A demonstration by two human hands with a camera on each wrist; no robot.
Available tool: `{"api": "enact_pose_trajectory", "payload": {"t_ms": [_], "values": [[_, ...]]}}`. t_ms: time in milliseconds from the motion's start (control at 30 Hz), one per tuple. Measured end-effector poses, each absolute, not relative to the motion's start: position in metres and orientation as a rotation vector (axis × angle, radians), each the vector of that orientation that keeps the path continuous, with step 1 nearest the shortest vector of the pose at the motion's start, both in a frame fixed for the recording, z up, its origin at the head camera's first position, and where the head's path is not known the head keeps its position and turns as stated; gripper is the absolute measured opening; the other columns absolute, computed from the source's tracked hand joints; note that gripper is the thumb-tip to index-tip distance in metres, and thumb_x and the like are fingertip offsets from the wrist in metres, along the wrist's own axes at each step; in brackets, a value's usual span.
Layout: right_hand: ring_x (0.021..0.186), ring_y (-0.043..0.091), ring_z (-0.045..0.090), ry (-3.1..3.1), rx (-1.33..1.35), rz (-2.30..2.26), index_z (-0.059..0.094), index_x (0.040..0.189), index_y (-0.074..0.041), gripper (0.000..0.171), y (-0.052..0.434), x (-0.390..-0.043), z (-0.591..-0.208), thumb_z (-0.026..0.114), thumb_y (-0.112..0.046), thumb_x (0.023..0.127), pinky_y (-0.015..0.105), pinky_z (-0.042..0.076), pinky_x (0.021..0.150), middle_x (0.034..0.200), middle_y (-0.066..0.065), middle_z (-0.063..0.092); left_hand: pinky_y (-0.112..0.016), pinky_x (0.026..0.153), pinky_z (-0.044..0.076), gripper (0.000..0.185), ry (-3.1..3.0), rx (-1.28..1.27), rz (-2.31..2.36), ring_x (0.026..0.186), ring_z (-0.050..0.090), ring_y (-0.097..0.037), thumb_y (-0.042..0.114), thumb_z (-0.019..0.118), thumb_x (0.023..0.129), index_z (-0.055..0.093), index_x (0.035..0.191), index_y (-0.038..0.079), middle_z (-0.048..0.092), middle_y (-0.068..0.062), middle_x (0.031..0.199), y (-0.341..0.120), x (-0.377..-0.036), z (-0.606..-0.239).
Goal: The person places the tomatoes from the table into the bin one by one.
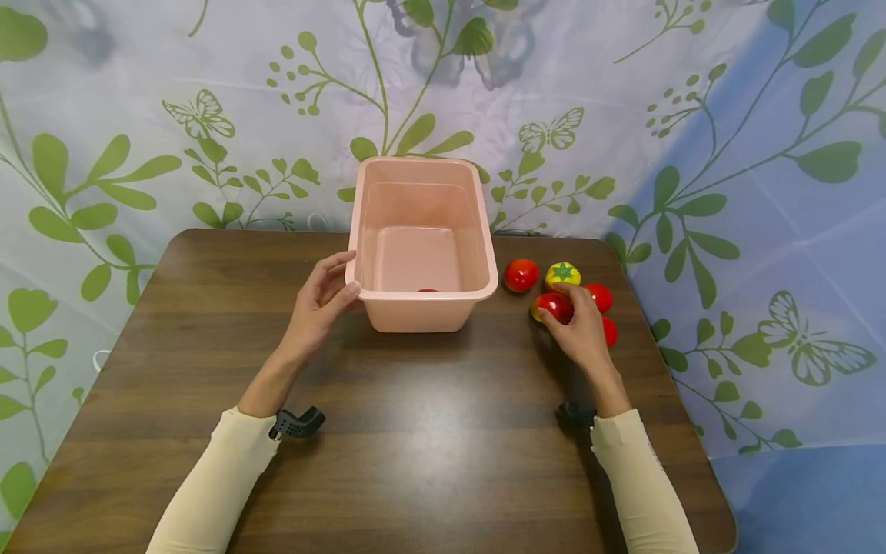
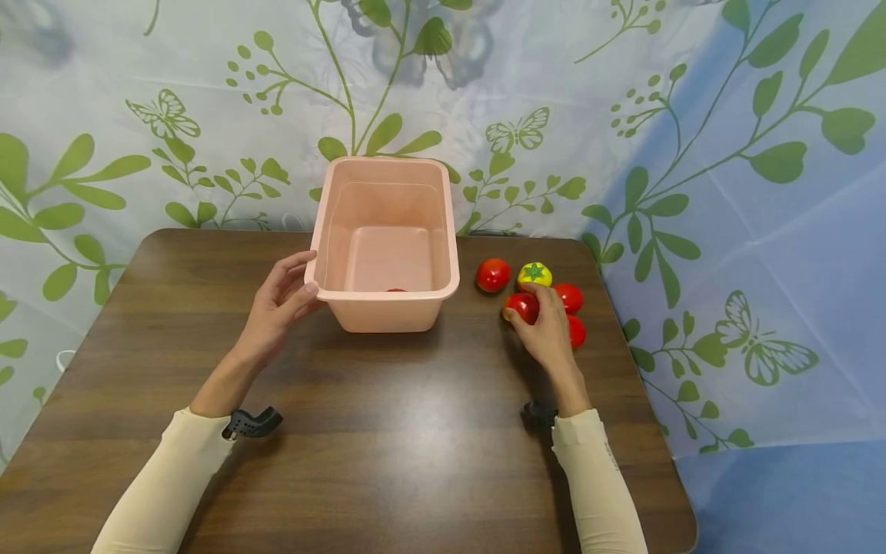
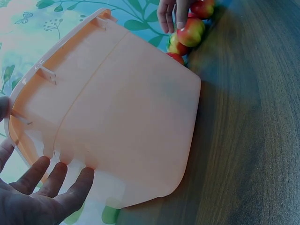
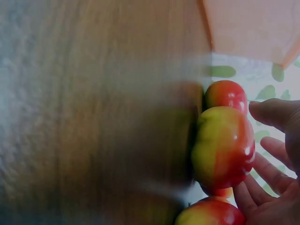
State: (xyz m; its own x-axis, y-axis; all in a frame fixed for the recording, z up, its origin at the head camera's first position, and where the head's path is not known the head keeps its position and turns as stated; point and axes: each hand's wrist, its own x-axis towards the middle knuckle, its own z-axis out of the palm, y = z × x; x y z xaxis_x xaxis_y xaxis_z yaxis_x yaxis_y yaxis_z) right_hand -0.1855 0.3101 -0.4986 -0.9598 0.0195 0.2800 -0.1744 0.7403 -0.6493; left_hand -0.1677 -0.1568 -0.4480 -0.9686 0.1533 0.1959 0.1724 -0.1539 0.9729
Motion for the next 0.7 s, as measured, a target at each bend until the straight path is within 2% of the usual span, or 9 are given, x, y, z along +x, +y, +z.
{"api": "enact_pose_trajectory", "payload": {"t_ms": [200,333,700], "values": [[0.138,0.042,0.054,-2.763,0.147,1.028,0.059,0.147,-0.006,0.059,0.306,-0.184,-0.503,0.083,-0.018,0.094,0.066,0.043,0.12,0.148,0.021,0.059,-0.028,0.099,0.064,0.054,-2.041,-0.391,-2.338,0.129,0.067,-0.012,0.005,0.061,0.108,0.046,0.16,0.012,0.057,-0.004,0.149,-0.157,-0.168,-0.448],[0.141,0.042,0.052,-2.802,0.153,1.036,0.058,0.147,-0.009,0.06,0.304,-0.183,-0.508,0.083,-0.02,0.094,0.066,0.042,0.123,0.153,0.02,0.056,-0.031,0.1,0.064,0.054,-2.043,-0.393,-2.339,0.129,0.066,-0.012,0.006,0.061,0.108,0.046,0.16,0.013,0.056,-0.004,0.15,-0.157,-0.168,-0.448],[0.142,0.042,0.053,-2.805,0.152,1.063,0.055,0.151,-0.011,0.066,0.304,-0.182,-0.511,0.085,-0.023,0.092,0.067,0.041,0.124,0.155,0.019,0.054,-0.032,0.103,0.063,0.054,-2.075,-0.4,-2.313,0.133,0.064,-0.013,0.008,0.06,0.109,0.045,0.161,0.014,0.053,-0.011,0.156,-0.158,-0.167,-0.449]]}}
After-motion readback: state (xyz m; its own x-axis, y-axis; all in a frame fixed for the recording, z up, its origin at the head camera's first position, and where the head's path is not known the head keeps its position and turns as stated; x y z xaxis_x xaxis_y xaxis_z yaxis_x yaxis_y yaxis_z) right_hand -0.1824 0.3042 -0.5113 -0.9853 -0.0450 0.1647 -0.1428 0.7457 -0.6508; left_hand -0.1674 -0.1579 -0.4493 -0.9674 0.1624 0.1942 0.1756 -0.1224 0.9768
